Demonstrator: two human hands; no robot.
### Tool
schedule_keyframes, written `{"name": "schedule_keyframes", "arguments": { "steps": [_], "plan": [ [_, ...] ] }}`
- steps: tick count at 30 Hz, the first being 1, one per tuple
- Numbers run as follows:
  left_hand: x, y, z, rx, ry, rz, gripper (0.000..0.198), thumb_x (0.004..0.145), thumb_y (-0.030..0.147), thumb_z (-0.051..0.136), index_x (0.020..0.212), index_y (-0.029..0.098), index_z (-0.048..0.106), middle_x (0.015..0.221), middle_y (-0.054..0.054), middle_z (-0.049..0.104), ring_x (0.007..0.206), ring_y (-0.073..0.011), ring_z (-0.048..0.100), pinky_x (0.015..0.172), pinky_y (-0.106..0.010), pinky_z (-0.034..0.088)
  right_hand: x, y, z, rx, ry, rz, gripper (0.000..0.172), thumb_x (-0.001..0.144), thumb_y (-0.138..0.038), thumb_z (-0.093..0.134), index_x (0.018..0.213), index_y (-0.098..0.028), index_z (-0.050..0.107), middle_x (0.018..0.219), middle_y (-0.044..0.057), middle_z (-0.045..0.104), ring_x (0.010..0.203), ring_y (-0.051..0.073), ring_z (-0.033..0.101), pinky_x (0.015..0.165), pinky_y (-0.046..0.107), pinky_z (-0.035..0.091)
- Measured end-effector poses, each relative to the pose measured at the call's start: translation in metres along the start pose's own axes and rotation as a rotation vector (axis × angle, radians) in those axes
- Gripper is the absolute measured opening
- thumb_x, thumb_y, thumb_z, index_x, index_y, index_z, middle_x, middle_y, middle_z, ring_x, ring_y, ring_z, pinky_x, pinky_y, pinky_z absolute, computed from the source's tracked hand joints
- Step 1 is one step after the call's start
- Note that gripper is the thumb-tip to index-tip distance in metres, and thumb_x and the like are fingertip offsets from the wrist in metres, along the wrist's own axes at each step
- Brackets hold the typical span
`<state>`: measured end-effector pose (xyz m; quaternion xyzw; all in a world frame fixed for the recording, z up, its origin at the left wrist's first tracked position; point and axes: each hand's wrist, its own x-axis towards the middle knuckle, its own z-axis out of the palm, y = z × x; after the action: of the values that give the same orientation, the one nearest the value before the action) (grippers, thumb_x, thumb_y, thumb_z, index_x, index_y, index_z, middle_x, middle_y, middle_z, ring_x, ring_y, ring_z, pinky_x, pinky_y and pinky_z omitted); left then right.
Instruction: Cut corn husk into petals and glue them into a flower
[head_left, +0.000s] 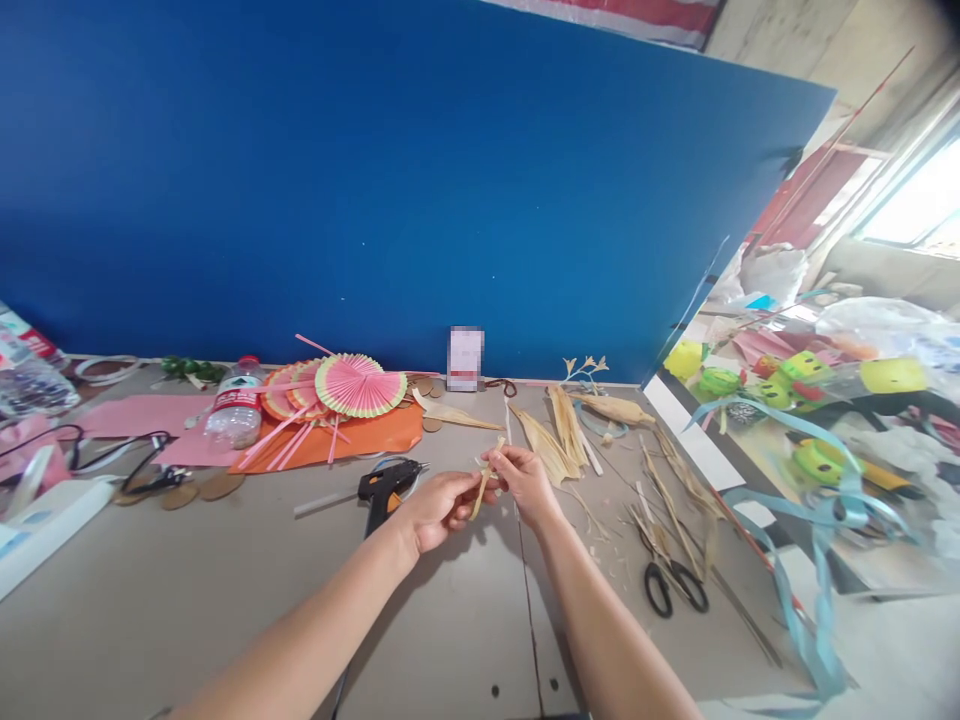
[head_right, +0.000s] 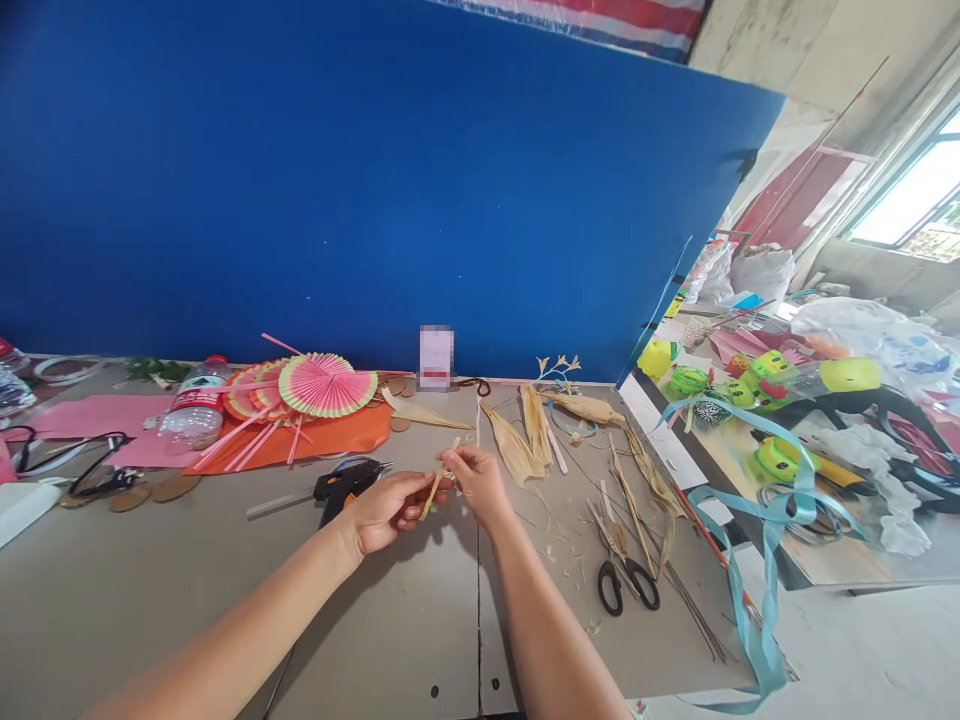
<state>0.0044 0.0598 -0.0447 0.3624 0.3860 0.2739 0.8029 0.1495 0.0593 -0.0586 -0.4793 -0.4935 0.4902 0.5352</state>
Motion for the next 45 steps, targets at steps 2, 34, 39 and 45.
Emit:
{"name": "schedule_keyframes", "arguments": {
  "steps": [2,34,39,45],
  "plan": [
    [0.0,0.0,0.002,-0.076,-0.019,-0.039,0.026,0.066,0.031,0.064,0.077,0.008,0.064,0.062,-0.001,0.052,0.039,0.0005,0.028,0.035,-0.013,0.014,-0.001,0.001,-0.001,0.034,-0.023,0.005,0.032,0.067,-0.046,0.059,0.072,-0.015,0.066,0.053,-0.003,0.046,0.045,0.007,0.036,0.042,0.019,0.028],
    [0.0,-0.002,0.005,0.466,0.311,0.41,0.028,0.07,0.035,0.057,0.086,0.013,0.065,0.057,0.001,0.054,0.044,-0.0073,0.042,0.043,-0.019,0.032,-0.017,0.002,0.0,-0.261,-0.08,-0.161,0.009,0.069,-0.024,0.054,0.062,-0.018,0.054,0.052,-0.004,0.047,0.047,0.009,0.039,0.046,0.021,0.029],
    [-0.002,-0.002,0.002,0.838,0.36,0.579,0.019,0.072,0.029,0.054,0.078,0.016,0.067,0.076,-0.006,0.064,0.072,-0.0174,0.057,0.068,-0.025,0.041,-0.017,0.0,-0.002,-0.28,-0.04,-0.198,0.009,0.071,-0.026,0.051,0.065,-0.018,0.051,0.061,-0.002,0.049,0.052,0.01,0.043,0.047,0.021,0.033],
    [-0.006,0.002,0.008,0.974,0.296,0.537,0.012,0.067,0.023,0.056,0.069,0.015,0.063,0.065,-0.003,0.061,0.06,-0.0135,0.052,0.058,-0.022,0.038,-0.018,0.003,0.001,-0.28,-0.048,-0.204,0.009,0.072,-0.027,0.05,0.069,-0.018,0.052,0.076,0.003,0.058,0.059,0.012,0.052,0.049,0.021,0.04]
  ]
}}
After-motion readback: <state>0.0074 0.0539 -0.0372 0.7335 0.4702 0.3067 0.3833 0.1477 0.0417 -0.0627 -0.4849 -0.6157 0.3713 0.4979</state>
